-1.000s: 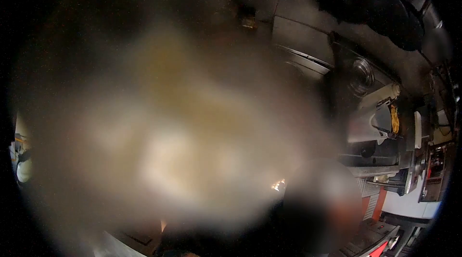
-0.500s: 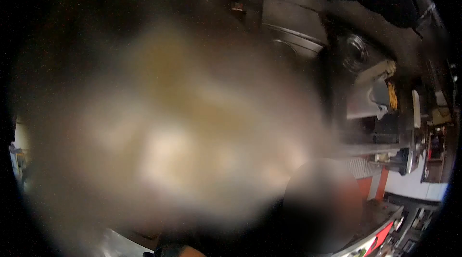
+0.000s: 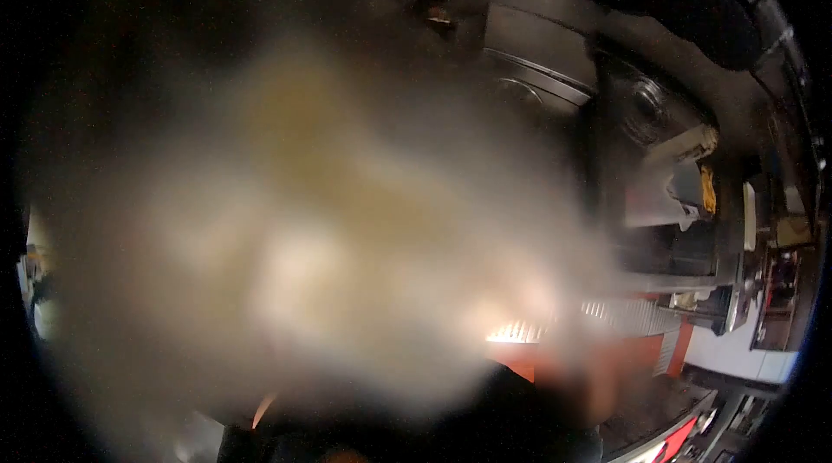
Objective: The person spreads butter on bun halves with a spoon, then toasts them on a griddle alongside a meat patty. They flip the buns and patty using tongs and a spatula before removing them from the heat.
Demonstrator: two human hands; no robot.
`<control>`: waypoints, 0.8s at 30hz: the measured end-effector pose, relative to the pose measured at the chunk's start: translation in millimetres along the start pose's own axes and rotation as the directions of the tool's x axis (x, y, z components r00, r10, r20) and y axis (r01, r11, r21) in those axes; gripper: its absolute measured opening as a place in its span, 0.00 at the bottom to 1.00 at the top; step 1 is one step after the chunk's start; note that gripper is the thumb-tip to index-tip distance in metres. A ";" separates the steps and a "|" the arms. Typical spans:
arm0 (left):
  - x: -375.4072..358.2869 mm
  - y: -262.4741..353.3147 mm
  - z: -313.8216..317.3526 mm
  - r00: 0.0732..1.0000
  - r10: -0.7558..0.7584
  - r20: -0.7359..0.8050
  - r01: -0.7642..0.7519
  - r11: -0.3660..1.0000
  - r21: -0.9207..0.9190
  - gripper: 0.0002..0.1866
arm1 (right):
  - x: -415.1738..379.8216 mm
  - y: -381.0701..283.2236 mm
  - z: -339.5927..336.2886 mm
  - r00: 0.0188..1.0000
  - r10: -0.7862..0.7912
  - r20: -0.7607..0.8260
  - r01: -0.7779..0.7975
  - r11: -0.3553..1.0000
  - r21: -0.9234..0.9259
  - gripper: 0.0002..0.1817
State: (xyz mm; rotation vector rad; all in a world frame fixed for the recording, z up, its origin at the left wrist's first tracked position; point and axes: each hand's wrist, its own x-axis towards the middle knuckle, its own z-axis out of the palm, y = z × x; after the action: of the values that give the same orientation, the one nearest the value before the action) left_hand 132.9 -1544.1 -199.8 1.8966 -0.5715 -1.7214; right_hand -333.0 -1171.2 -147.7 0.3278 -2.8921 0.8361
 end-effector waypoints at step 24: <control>-69.2 136.6 152.6 0.796 0.588 0.146 -0.421 0.710 -0.564 0.19 | 213.0 -335.1 80.2 0.860 -0.422 0.286 0.467 0.877 -0.112 0.43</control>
State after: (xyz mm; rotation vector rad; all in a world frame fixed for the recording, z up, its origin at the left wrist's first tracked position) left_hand -22.1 -1621.7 -70.6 0.9676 -0.6147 -1.5890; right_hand -464.0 -1527.9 -7.6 1.1098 -2.8863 0.4784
